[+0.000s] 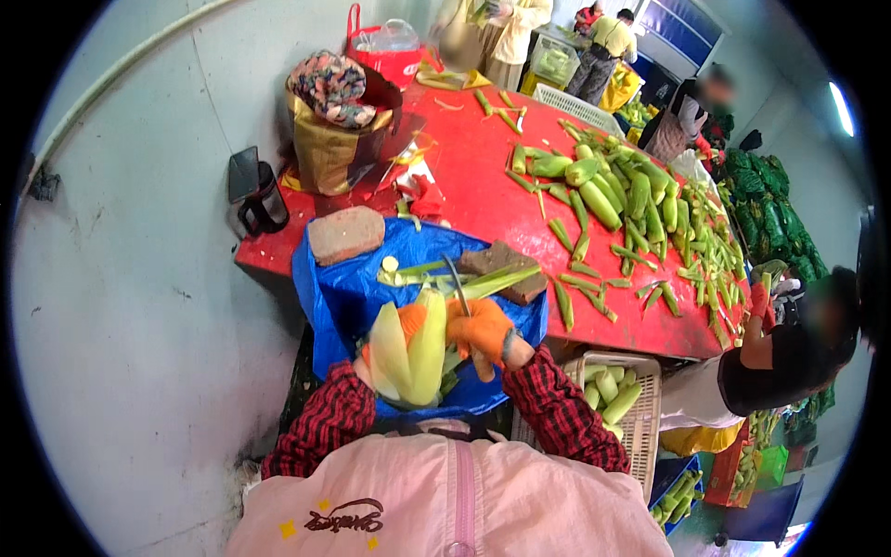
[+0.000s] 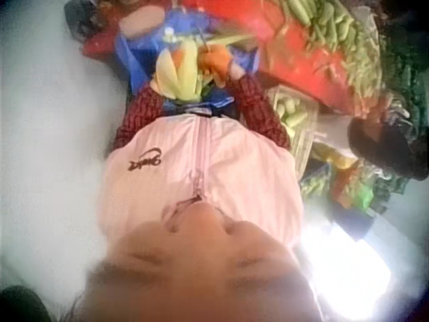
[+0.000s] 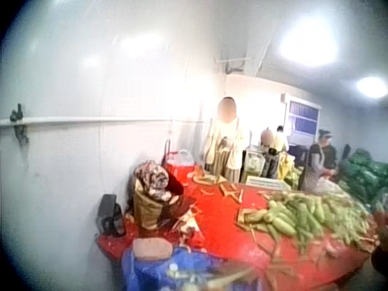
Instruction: The person stands at a red table and peels green vegetables using a knife. They remove the outer layers and place the peeled vegetables into a blue bag or basket. Other people are working in the background.
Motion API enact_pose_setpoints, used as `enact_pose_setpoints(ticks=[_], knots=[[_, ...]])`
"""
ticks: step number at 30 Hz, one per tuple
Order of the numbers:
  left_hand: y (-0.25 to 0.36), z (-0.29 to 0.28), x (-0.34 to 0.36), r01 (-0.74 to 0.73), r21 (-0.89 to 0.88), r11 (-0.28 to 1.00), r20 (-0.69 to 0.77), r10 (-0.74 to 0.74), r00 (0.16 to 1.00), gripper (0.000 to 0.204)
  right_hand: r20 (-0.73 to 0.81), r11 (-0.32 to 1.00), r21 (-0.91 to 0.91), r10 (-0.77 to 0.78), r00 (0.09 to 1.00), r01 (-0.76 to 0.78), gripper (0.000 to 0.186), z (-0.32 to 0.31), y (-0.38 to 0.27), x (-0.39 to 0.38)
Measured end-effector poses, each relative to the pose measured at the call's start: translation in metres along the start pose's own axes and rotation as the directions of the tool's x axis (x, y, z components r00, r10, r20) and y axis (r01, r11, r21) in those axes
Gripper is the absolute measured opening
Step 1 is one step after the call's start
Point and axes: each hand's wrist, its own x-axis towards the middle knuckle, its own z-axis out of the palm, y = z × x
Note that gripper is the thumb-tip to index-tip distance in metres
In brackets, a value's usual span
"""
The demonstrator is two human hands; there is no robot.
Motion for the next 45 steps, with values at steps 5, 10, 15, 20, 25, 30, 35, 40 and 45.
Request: enact_pose_setpoints(ticks=[5,10,15,20,25,30,35,40,45], knots=[[-0.003,0.007,0.014,0.224,-0.679,0.699,0.099,-0.215,0.972,0.043,-0.091,0.989,0.124,-0.069,0.993,0.081,0.019,0.013,0.006,0.008],[-0.036,-0.015,0.010,-0.056,0.376,0.925,-0.227,0.150,0.962,0.043,-0.247,0.996,-0.083,-0.007,0.969,-0.014,0.024,0.016,0.001,-0.005],[-0.052,-0.011,0.024,0.053,-0.258,0.965,-0.150,-0.094,0.984,0.043,-0.168,0.980,-0.195,-0.005,0.986,-0.029,0.031,0.000,0.031,0.011],[-0.055,-0.015,0.034,-0.078,0.069,0.995,-0.099,0.084,0.992,0.034,-0.182,0.982,-0.174,-0.108,0.977,0.077,0.029,0.013,0.041,0.039],[-0.089,-0.040,0.051,-0.212,0.692,0.690,-0.071,0.357,0.931,0.030,-0.177,0.981,-0.191,0.007,0.984,-0.041,0.035,-0.011,0.018,0.018],[-0.034,0.001,0.044,-0.061,0.682,0.729,-0.090,0.166,0.982,0.037,-0.174,0.752,-0.657,-0.218,0.960,0.052,0.044,0.001,0.033,0.034],[-0.058,0.013,0.020,-0.081,0.510,0.856,-0.296,0.263,0.918,0.055,-0.152,0.999,-0.014,-0.054,0.987,0.053,0.023,-0.003,0.053,0.008],[-0.041,-0.005,0.028,-0.259,0.007,0.966,-0.390,0.241,0.889,0.064,-0.245,0.780,0.552,-0.187,0.951,0.295,0.026,-0.003,0.111,0.013],[0.003,-0.027,0.011,-0.380,-0.231,0.896,-0.604,0.175,0.778,0.071,-0.293,0.620,0.780,0.246,0.924,0.082,0.024,-0.073,0.217,0.009]])
